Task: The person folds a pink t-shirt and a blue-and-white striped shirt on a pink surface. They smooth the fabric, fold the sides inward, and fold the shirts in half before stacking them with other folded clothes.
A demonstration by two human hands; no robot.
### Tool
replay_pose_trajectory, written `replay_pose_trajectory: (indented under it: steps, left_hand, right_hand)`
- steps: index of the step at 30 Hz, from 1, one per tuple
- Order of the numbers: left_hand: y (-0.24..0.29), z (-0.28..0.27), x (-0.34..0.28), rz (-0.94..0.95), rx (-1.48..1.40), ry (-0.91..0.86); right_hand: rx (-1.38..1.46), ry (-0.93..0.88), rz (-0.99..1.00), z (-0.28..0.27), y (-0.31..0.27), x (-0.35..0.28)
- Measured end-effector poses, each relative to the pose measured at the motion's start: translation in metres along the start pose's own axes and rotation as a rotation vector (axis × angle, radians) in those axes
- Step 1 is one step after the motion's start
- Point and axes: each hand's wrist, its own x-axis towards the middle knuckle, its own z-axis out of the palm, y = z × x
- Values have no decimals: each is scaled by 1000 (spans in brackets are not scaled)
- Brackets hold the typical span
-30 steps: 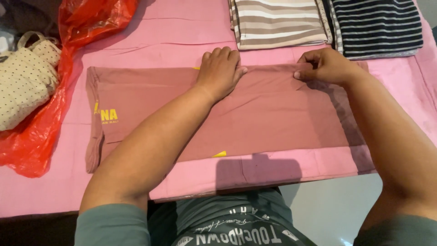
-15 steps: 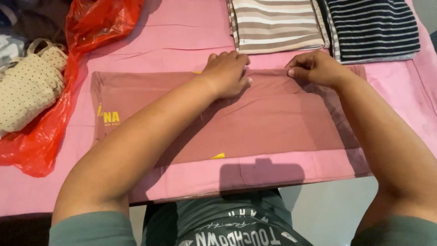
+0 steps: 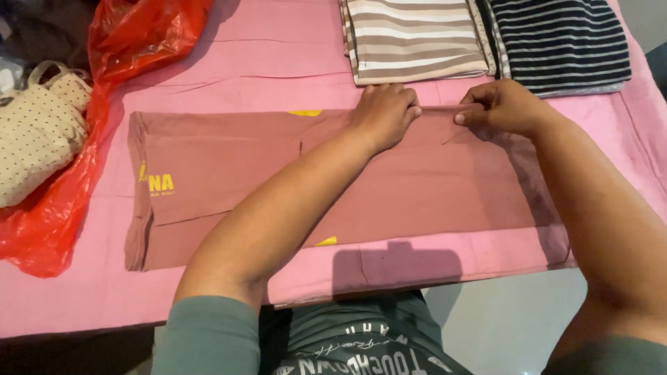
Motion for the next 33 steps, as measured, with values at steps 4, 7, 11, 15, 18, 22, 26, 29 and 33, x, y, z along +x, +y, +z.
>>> replay_pose_trajectory:
  steps: [4, 7, 11, 15, 18, 22, 26, 29, 33]
  left_hand:
    - [1, 1, -3, 22, 13, 17]
    - [1, 4, -4, 35, 27, 49]
    - [1, 8, -5, 58, 77, 102]
    - [-2, 9, -3, 60, 140, 89]
    - [5, -12, -4, -14, 127, -13]
    - [-1, -15, 1, -52, 105, -112]
    - [-1, -19, -2, -52, 170, -181]
    - [-1, -15, -3, -65, 226, -174]
    - [-4, -8, -2, -54, 265, -143]
  right_hand:
    - [-60, 54, 111, -13, 13, -6]
    - [-150, 65, 101, -20, 19, -11]
    - [-195, 82, 113, -30, 22, -24]
    - [-238, 158, 181, -38, 25, -38]
    - [-7, 183, 212, -37, 37, -49]
    - [209, 269, 204, -28, 57, -52]
    - [118, 434, 238, -15, 82, -48]
    - [-21, 629, 197, -3, 85, -48]
    - [-240, 899, -339, 29, 78, -46]
